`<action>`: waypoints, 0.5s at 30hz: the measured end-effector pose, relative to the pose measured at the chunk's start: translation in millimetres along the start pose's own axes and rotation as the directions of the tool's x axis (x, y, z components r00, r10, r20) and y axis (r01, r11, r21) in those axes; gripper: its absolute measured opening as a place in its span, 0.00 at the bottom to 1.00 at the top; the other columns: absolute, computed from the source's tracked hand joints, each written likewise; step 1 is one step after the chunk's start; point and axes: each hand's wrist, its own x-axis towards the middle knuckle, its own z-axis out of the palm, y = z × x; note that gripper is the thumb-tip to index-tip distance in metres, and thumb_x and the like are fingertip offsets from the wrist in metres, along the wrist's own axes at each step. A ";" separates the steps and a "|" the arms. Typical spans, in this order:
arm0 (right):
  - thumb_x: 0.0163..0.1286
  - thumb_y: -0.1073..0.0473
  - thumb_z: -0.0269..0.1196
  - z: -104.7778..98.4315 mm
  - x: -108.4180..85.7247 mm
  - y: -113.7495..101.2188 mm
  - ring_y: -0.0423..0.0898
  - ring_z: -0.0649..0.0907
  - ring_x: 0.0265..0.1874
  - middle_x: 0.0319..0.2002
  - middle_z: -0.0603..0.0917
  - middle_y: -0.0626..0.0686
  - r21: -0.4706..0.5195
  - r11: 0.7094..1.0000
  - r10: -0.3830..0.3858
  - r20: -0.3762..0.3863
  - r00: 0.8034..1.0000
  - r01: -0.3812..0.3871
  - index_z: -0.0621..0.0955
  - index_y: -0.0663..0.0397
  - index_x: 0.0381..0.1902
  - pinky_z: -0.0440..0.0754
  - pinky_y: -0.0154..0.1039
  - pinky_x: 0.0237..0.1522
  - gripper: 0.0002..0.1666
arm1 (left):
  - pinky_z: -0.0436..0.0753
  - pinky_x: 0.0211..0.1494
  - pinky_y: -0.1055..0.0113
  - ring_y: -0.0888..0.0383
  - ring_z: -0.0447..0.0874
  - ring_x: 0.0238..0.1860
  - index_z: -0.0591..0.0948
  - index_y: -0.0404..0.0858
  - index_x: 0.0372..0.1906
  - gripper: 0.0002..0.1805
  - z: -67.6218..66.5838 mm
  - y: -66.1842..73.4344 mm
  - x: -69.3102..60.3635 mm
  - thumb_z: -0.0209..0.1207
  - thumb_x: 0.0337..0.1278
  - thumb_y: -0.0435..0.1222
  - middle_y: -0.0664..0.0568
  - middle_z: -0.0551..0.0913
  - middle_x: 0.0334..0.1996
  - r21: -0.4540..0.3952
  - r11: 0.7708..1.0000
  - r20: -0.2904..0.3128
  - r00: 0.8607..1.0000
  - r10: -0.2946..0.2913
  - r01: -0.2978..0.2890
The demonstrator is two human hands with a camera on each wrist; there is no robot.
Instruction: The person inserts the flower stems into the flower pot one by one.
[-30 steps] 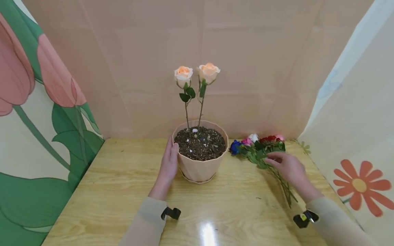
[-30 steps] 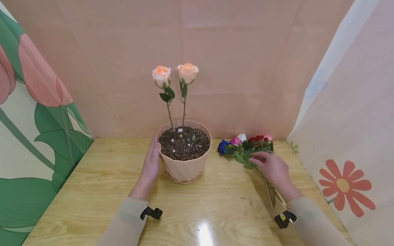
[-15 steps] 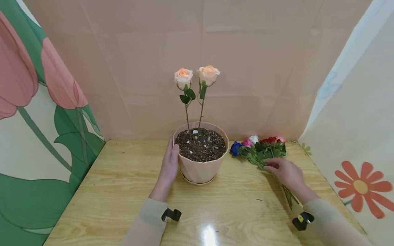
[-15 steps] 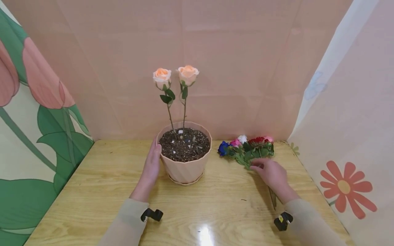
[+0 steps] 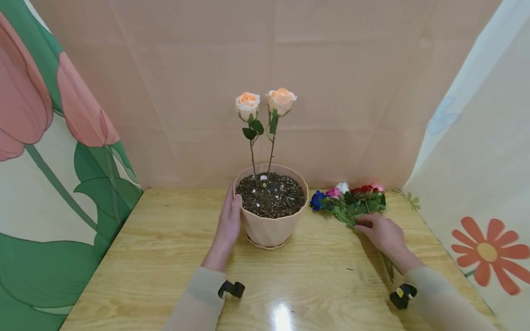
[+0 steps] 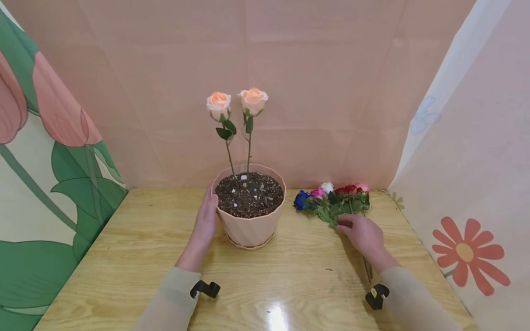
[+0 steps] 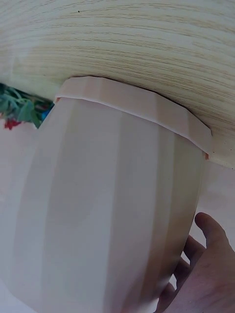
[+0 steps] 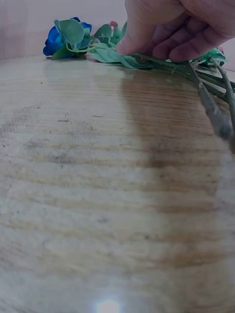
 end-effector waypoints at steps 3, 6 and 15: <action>0.76 0.52 0.75 1.8 0.4 0.2 0.73 0.87 0.55 0.57 0.91 0.65 -0.003 1.000 0.003 0.002 1.000 -0.003 0.92 0.57 0.59 0.84 0.73 0.52 0.20 | 0.48 0.90 0.45 0.43 0.48 0.88 0.50 0.46 0.93 0.39 -0.2 0.9 -0.5 0.39 0.91 0.58 0.46 0.50 0.90 0.005 1.000 0.002 1.000 -0.009 0.009; 0.76 0.53 0.75 3.6 1.2 1.0 0.72 0.88 0.53 0.55 0.91 0.65 -0.007 1.000 0.000 -0.001 1.000 0.000 0.92 0.57 0.57 0.84 0.72 0.50 0.19 | 0.48 0.90 0.44 0.43 0.48 0.88 0.50 0.47 0.93 0.39 -0.1 2.0 -0.8 0.39 0.91 0.58 0.46 0.50 0.90 0.006 1.000 0.001 1.000 -0.014 0.014; 0.75 0.55 0.75 5.2 2.4 3.9 0.71 0.89 0.50 0.52 0.92 0.64 -0.011 1.000 -0.009 -0.013 1.000 0.009 0.92 0.58 0.55 0.85 0.70 0.47 0.16 | 0.48 0.89 0.44 0.43 0.48 0.88 0.50 0.47 0.92 0.38 -0.1 2.6 -1.0 0.39 0.91 0.57 0.47 0.51 0.90 0.007 1.000 -0.003 1.000 -0.013 0.013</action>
